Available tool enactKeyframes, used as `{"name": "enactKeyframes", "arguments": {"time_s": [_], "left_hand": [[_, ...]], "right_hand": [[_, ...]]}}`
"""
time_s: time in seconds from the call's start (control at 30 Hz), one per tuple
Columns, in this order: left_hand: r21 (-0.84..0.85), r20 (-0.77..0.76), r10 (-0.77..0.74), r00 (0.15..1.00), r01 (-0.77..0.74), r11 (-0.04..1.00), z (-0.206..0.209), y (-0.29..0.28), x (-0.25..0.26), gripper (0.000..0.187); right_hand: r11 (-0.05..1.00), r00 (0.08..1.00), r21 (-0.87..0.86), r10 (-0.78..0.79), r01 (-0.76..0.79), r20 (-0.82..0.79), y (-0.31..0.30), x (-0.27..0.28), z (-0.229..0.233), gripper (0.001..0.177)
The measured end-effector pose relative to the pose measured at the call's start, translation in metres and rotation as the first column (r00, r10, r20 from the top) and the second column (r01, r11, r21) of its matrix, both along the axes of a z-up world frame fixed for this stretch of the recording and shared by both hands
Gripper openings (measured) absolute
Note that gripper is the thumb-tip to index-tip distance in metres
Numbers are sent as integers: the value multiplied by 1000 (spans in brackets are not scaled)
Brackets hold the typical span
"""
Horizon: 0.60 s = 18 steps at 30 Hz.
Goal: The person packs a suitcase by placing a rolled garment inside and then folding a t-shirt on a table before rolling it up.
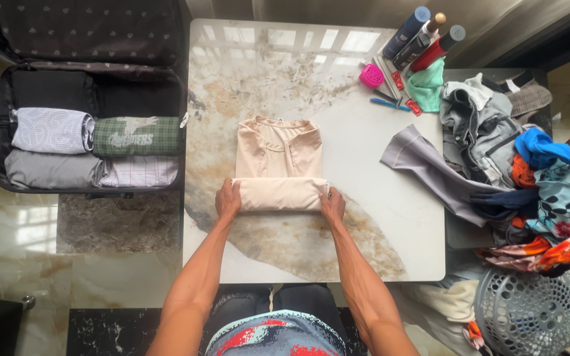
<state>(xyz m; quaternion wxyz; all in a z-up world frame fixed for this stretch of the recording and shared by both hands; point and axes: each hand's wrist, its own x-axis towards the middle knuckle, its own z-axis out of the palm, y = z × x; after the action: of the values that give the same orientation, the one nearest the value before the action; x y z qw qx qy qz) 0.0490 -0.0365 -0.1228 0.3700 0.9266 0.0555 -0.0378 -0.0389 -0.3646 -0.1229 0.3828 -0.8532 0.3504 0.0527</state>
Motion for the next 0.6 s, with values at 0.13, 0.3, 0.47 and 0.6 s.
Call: {"name": "enactKeyframes", "arguments": {"time_s": [0.13,0.3,0.47,0.6], "left_hand": [[73,-28,-3,1000,5,997,14,1,-2,32],[209,-62,-46,997,58,976,36,-5,1,33],[220,-179,23,984,17,975,58,-7,3,39],[202,-119,108,987,-82,976,68,-1,2,41]], "right_hand": [[999,993,-40,-13,18,114,4,-9,3,28],[997,997,19,-73,72,34,8,-20,16,29],[998,999,-37,-48,48,7,3,-25,18,29],[959,974,-273,-9,72,225,0,-30,25,31]]}}
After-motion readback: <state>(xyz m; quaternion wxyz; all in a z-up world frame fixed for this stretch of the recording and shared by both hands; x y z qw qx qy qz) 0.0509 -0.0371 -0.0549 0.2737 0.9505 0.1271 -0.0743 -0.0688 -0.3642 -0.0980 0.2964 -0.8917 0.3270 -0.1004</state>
